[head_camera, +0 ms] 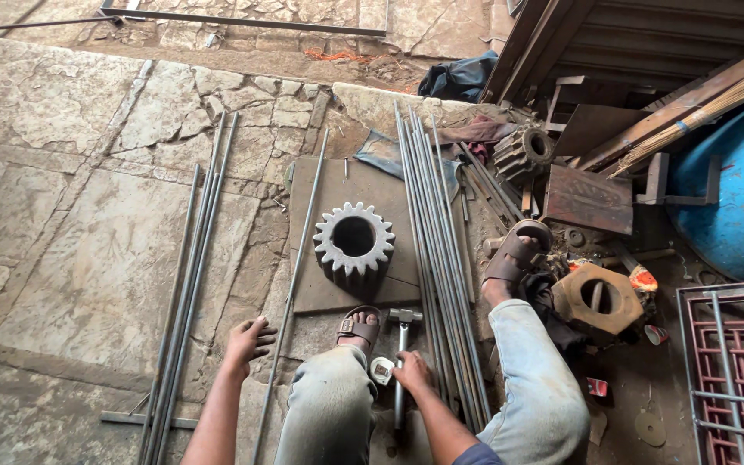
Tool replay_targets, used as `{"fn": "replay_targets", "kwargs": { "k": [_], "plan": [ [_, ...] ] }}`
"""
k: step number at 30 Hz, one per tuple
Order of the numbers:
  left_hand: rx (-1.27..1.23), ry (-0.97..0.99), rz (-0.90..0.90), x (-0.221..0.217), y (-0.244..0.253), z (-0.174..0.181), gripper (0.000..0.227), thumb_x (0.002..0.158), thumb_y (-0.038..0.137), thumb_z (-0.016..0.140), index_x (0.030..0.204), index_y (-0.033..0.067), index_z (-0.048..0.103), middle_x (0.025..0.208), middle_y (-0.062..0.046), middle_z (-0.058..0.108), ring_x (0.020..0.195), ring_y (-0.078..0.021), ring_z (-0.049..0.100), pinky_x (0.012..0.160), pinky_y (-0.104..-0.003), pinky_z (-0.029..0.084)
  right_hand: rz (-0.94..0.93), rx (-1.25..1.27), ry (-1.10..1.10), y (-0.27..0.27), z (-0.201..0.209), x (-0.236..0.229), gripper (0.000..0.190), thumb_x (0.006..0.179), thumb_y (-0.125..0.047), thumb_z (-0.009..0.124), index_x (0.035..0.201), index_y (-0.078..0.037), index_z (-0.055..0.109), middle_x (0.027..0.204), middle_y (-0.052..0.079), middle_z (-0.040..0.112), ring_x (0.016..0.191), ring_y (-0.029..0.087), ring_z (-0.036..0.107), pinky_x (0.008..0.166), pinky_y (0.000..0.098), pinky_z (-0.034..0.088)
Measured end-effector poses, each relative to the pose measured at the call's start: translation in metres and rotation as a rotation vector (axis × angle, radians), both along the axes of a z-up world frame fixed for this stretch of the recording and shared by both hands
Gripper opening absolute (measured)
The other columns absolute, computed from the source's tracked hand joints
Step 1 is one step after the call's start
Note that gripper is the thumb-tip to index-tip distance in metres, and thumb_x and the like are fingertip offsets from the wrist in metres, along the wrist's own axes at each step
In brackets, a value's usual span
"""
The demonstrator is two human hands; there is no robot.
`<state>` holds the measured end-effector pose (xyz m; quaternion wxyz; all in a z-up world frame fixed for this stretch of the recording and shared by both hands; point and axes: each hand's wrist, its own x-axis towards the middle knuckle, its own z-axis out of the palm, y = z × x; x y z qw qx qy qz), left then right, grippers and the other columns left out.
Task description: The person sits on the floor and repeatedly hammers long metal rods using a smaller metal piece as a makeshift hammer. The rods are positioned against a large gear-like object on the ground. The person handles the rods one at a time, striking them multiple times before moving to the next rod.
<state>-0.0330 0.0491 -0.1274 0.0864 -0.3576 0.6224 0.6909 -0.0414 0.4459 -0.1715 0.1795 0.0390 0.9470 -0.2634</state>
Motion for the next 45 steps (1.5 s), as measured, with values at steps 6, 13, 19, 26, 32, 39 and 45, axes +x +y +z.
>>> {"fn": "replay_targets", "kwargs": {
  "k": [6, 13, 19, 26, 32, 39, 45],
  "plan": [
    [0.025, 0.001, -0.006, -0.001, 0.013, 0.004, 0.033, 0.099, 0.036, 0.062, 0.112, 0.0054, 0.065, 0.103, -0.01, 0.079, 0.084, -0.0197, 0.073, 0.068, -0.035, 0.054, 0.031, 0.026, -0.234, -0.003, 0.016, -0.002, 0.05, 0.079, -0.039, 0.084, 0.126, -0.029, 0.069, 0.129, 0.005, 0.07, 0.121, 0.028, 0.065, 0.101, 0.044, 0.052],
    [0.011, -0.006, -0.009, 0.007, 0.016, 0.007, 0.033, 0.099, 0.036, 0.063, 0.112, 0.006, 0.066, 0.103, -0.01, 0.078, 0.086, -0.0186, 0.072, 0.07, -0.036, 0.054, -0.188, -0.085, -0.122, -0.007, 0.019, 0.004, 0.039, 0.074, -0.036, 0.084, 0.113, -0.033, 0.078, 0.114, 0.006, 0.08, 0.109, 0.025, 0.073, 0.096, 0.0375, 0.056],
    [-0.018, -0.021, 0.012, 0.012, 0.008, 0.007, 0.036, 0.097, 0.039, 0.064, 0.113, 0.0075, 0.067, 0.103, -0.008, 0.078, 0.085, -0.0188, 0.072, 0.068, -0.035, 0.053, -0.366, -0.185, 0.104, -0.018, 0.015, 0.0, 0.036, 0.074, -0.011, 0.071, 0.107, -0.025, 0.078, 0.098, 0.014, 0.074, 0.095, 0.032, 0.071, 0.082, 0.0435, 0.058],
    [-0.525, -0.137, 0.186, 0.047, -0.03, 0.004, 0.058, 0.088, 0.046, 0.075, 0.13, 0.0072, 0.064, 0.11, -0.017, 0.072, 0.087, -0.033, 0.072, 0.072, -0.05, 0.059, -0.196, -0.328, -0.196, 0.003, 0.026, -0.031, 0.041, 0.076, -0.001, 0.062, 0.115, -0.012, 0.073, 0.088, 0.016, 0.075, 0.074, 0.027, 0.073, 0.065, 0.0409, 0.056],
    [-0.922, -0.515, 0.199, 0.11, -0.076, -0.022, 0.097, 0.082, 0.051, 0.076, 0.162, 0.0183, 0.031, 0.171, -0.016, 0.018, 0.154, -0.0442, 0.02, 0.106, -0.071, 0.039, -0.068, -0.156, -0.179, 0.028, 0.036, -0.048, 0.038, 0.081, -0.003, 0.06, 0.113, -0.012, 0.078, 0.092, 0.016, 0.077, 0.077, 0.026, 0.071, 0.067, 0.0416, 0.053],
    [-0.831, -0.729, 0.0, 0.167, -0.096, -0.067, 0.084, 0.082, 0.055, 0.077, 0.153, 0.0249, 0.044, 0.178, -0.011, 0.009, 0.155, -0.0427, 0.021, 0.113, -0.065, 0.037, -0.083, 0.107, -0.123, 0.021, 0.078, -0.081, 0.04, 0.087, -0.015, 0.06, 0.125, -0.021, 0.068, 0.111, 0.015, 0.076, 0.101, 0.032, 0.077, 0.088, 0.0442, 0.06],
    [-1.019, -0.709, 0.094, 0.171, -0.095, -0.07, 0.104, 0.075, 0.052, 0.082, 0.16, 0.0181, 0.032, 0.165, -0.016, 0.027, 0.148, -0.041, 0.028, 0.107, -0.064, 0.039, -0.023, 0.167, -0.02, 0.012, 0.107, -0.094, 0.037, 0.085, -0.02, 0.061, 0.12, -0.02, 0.073, 0.116, 0.016, 0.074, 0.111, 0.035, 0.07, 0.096, 0.0457, 0.055]
  ]
}}
